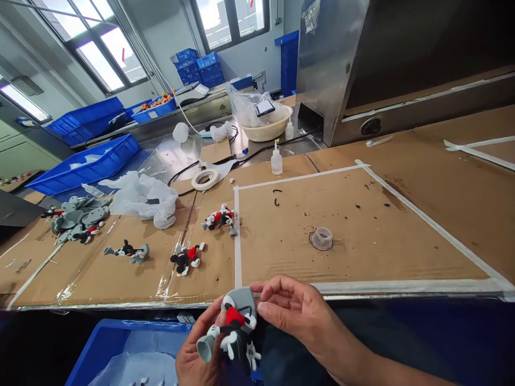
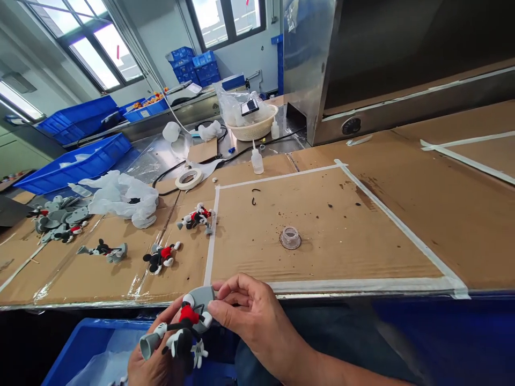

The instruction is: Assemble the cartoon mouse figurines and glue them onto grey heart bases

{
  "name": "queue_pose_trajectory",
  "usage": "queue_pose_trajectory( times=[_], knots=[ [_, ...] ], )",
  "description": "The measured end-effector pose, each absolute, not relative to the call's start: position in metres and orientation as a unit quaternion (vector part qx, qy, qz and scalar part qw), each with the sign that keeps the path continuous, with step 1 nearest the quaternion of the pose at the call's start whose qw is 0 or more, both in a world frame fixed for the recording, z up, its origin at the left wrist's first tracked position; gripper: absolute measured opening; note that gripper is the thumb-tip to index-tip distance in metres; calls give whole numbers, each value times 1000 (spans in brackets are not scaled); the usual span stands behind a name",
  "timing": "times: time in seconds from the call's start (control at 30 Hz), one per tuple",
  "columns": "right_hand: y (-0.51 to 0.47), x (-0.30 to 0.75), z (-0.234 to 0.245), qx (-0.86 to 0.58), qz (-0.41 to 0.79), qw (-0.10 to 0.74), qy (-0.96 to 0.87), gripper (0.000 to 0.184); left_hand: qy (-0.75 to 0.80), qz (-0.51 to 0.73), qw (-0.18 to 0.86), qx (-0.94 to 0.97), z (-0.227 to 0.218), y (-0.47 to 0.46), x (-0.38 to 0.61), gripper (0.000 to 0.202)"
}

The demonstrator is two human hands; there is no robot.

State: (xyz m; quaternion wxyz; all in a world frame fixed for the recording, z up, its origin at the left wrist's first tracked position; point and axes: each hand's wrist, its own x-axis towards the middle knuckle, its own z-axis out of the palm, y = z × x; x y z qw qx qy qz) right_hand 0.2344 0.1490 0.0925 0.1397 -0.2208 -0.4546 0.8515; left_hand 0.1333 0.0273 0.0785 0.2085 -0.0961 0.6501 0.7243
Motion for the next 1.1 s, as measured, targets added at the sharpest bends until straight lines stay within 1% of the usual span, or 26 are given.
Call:
queue_pose_trajectory(
  times=[0.13,0.3,0.5,0.67,0.8,0.97,1.03,1.1],
  knots=[
    [152,232,94,-215,866,122,-436,40,664,710,217,-91,78,26,136,50],
    [152,234,98,-204,876,109,-424,39,672,696,246,-61,76,20,132,48],
    [144,236,89,-183,865,109,-455,29,641,722,260,-22,79,17,134,41],
    [142,238,85,-185,859,102,-466,25,669,697,258,-28,83,15,138,41],
    [140,241,90,-166,871,98,-452,33,691,689,216,-16,88,16,140,37],
    [138,240,89,-188,855,92,-474,59,719,669,188,-15,98,22,145,38],
    [138,239,86,-190,856,89,-472,60,723,667,180,-22,101,25,147,38],
    [139,238,84,-192,861,84,-463,56,727,664,176,-26,102,26,147,38]
  ],
)
